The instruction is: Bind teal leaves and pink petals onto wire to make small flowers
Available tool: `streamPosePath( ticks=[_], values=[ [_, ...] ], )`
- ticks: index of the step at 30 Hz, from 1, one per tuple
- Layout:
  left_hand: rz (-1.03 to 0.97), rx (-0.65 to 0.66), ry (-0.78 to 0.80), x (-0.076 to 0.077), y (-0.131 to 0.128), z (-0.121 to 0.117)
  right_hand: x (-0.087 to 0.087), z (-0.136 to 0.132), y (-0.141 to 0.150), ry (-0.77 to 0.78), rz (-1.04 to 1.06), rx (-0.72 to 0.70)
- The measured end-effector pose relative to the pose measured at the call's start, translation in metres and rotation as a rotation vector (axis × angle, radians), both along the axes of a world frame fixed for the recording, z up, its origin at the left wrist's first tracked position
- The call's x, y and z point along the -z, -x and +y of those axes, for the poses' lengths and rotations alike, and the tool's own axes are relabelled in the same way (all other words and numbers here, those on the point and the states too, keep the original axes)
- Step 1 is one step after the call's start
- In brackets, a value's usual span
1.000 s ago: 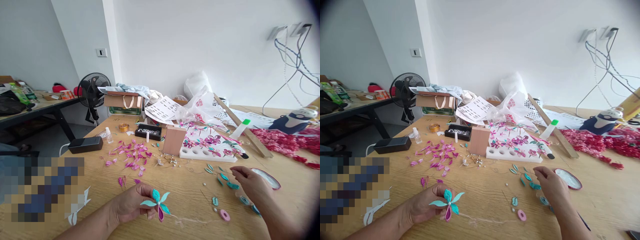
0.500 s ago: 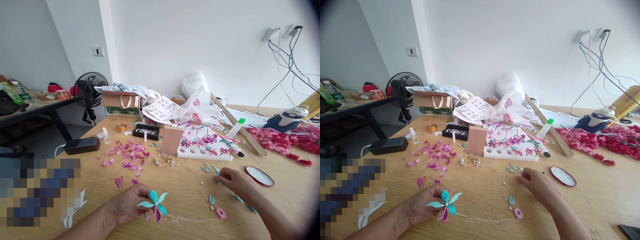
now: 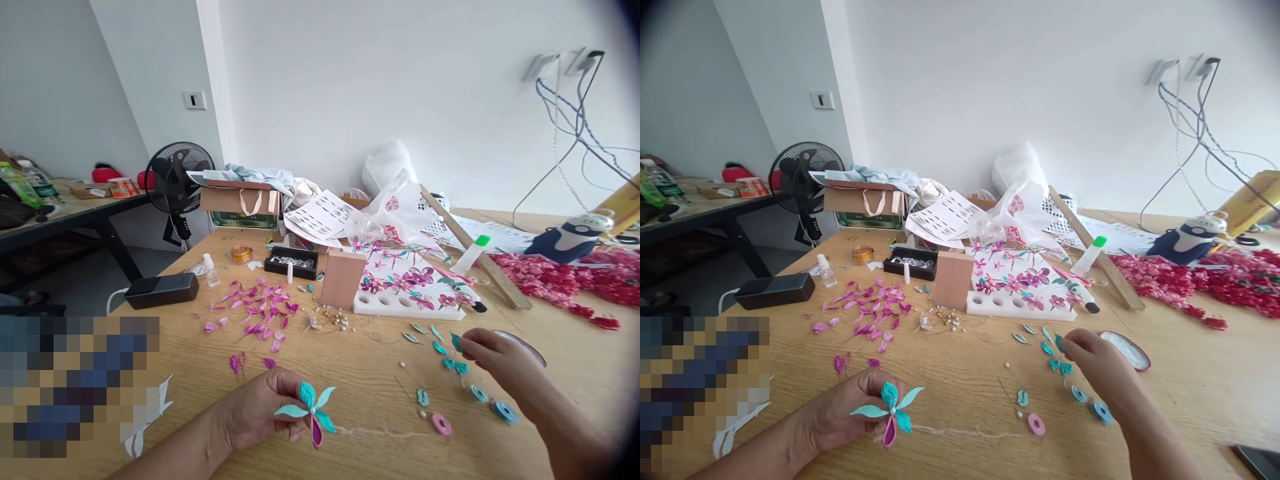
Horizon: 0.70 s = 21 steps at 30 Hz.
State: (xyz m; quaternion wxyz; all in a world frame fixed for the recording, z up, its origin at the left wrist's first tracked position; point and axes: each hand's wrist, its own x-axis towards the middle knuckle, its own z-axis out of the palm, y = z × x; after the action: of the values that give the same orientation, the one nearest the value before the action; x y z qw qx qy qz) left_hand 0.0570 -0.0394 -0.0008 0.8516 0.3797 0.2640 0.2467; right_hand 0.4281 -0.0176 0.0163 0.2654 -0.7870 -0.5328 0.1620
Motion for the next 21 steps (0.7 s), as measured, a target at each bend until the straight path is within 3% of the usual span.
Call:
streamPosePath(
  ticks=[5,10,16,21],
  values=[
    [0.023,-0.006,0.01,-0.001,-0.001,0.0,0.0,-0.003,-0.005,-0.071,0.375,0.061],
    [0.028,-0.009,0.011,0.0,-0.001,0.0,0.001,-0.003,-0.006,-0.135,0.494,0.103],
    [0.05,-0.028,0.029,-0.001,-0.001,-0.001,0.012,0.004,-0.015,-0.124,0.309,0.126],
    [0.067,-0.046,0.033,-0.001,-0.002,-0.002,0.024,0.007,-0.022,-0.046,0.068,0.046]
  ],
)
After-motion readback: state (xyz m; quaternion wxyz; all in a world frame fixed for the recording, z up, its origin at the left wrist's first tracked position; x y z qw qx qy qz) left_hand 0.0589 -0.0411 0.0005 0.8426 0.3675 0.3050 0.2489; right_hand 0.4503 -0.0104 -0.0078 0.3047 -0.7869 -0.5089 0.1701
